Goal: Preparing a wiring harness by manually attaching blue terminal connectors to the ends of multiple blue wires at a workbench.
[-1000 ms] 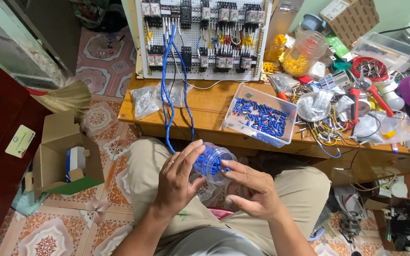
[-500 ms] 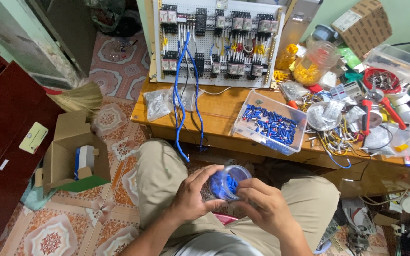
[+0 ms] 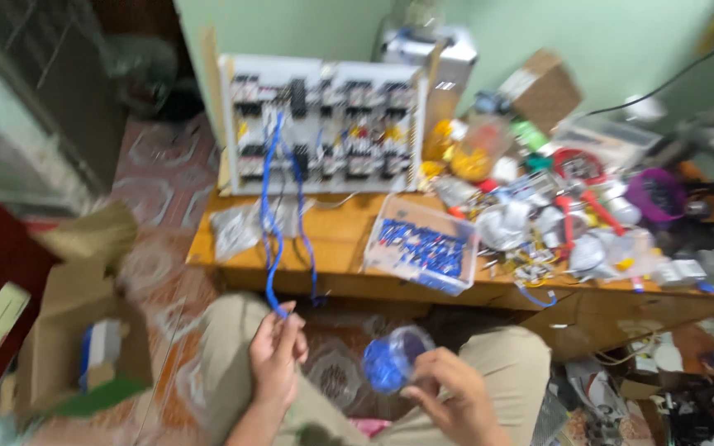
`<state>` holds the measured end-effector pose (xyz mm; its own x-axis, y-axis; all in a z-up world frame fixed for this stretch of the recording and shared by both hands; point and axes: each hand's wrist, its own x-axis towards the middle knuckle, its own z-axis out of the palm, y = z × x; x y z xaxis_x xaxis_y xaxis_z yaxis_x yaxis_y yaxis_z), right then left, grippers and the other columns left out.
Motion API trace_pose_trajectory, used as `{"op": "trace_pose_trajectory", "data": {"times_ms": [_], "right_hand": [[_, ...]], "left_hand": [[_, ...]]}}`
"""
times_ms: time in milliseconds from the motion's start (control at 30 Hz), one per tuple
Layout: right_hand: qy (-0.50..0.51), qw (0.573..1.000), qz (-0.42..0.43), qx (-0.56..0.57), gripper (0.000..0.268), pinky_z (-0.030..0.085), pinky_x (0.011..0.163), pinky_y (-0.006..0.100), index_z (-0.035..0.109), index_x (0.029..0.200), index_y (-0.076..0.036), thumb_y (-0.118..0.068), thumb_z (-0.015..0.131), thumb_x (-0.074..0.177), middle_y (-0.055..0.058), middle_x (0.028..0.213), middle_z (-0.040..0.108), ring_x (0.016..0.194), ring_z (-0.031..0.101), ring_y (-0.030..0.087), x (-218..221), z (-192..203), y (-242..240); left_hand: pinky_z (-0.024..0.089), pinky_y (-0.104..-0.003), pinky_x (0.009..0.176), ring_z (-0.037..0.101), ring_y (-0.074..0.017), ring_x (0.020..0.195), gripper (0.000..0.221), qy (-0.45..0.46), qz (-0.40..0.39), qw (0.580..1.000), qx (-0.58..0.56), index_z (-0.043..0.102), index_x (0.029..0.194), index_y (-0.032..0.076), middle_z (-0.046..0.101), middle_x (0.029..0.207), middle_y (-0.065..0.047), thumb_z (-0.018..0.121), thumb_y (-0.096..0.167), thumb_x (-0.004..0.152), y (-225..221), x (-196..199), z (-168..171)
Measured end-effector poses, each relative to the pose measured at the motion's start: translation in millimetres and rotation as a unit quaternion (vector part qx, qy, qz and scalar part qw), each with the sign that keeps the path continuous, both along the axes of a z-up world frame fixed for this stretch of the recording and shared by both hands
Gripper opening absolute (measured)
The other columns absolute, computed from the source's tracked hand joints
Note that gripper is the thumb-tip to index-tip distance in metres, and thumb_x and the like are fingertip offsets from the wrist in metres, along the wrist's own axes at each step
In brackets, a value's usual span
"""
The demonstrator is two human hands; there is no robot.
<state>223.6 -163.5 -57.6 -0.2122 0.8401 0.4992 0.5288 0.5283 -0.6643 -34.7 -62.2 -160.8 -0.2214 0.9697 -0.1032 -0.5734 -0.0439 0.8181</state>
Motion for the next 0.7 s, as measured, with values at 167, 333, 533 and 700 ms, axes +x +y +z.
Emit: {"op": "trace_pose_trajectory", "data": {"times_ms": [167, 333, 533, 700], "right_hand": [[-0.002, 1.0, 0.013, 0.015, 0.023, 0.051, 0.047, 0.019, 0.066, 0.086, -0.008, -0.027, 0.078, 0.091, 0.004, 0.089, 0.067, 0.055, 0.056, 0.007, -1.9, -6.5, 1.8], [-0.01, 0.999, 0.005, -0.043, 0.02, 0.049, 0.046, 0.021, 0.067, 0.088, -0.009, -0.018, 0.084, 0.087, 0.004, 0.093, 0.067, 0.056, 0.056, 0.011, -2.0, -21.2, -0.1], [-0.013, 0.998, 0.033, -0.044, 0.025, 0.052, 0.055, 0.028, 0.067, 0.087, -0.008, -0.027, 0.082, 0.09, 0.005, 0.09, 0.067, 0.069, 0.063, 0.017, -8.6, -23.2, 2.3], [-0.025, 0.996, 0.059, -0.054, 0.02, 0.052, 0.063, 0.031, 0.065, 0.092, -0.01, -0.026, 0.077, 0.095, 0.005, 0.093, 0.064, 0.074, 0.063, 0.021, -11.1, -18.5, 4.0]], "left_hand": [[0.034, -0.028, 0.039, 0.047, -0.015, 0.05, 0.024, -0.013, -0.023, 1.0, -0.001, 0.064, 0.11, -0.005, 0.062, 0.082, -0.014, 0.064, 0.016, 0.099, 0.1, -6.0, -13.0], [0.033, -0.027, 0.037, 0.045, -0.0157, 0.049, 0.027, -0.065, -0.094, 0.99, -0.079, 0.061, 0.094, -0.001, 0.049, 0.062, -0.008, 0.067, 0.025, 0.098, -8.8, -1.3, -37.2], [0.032, -0.027, 0.04, 0.049, -0.0154, 0.058, 0.029, -0.129, -0.163, 0.962, -0.175, 0.056, 0.082, 0.008, 0.047, 0.073, -0.004, 0.071, 0.029, 0.096, -11.7, 14.9, -52.2], [0.021, -0.021, 0.031, 0.049, -0.0108, 0.055, 0.031, -0.083, -0.184, 0.95, -0.24, 0.053, 0.083, 0.008, 0.05, 0.073, -0.004, 0.075, 0.026, 0.095, 0.4, 15.8, -43.8]]}}
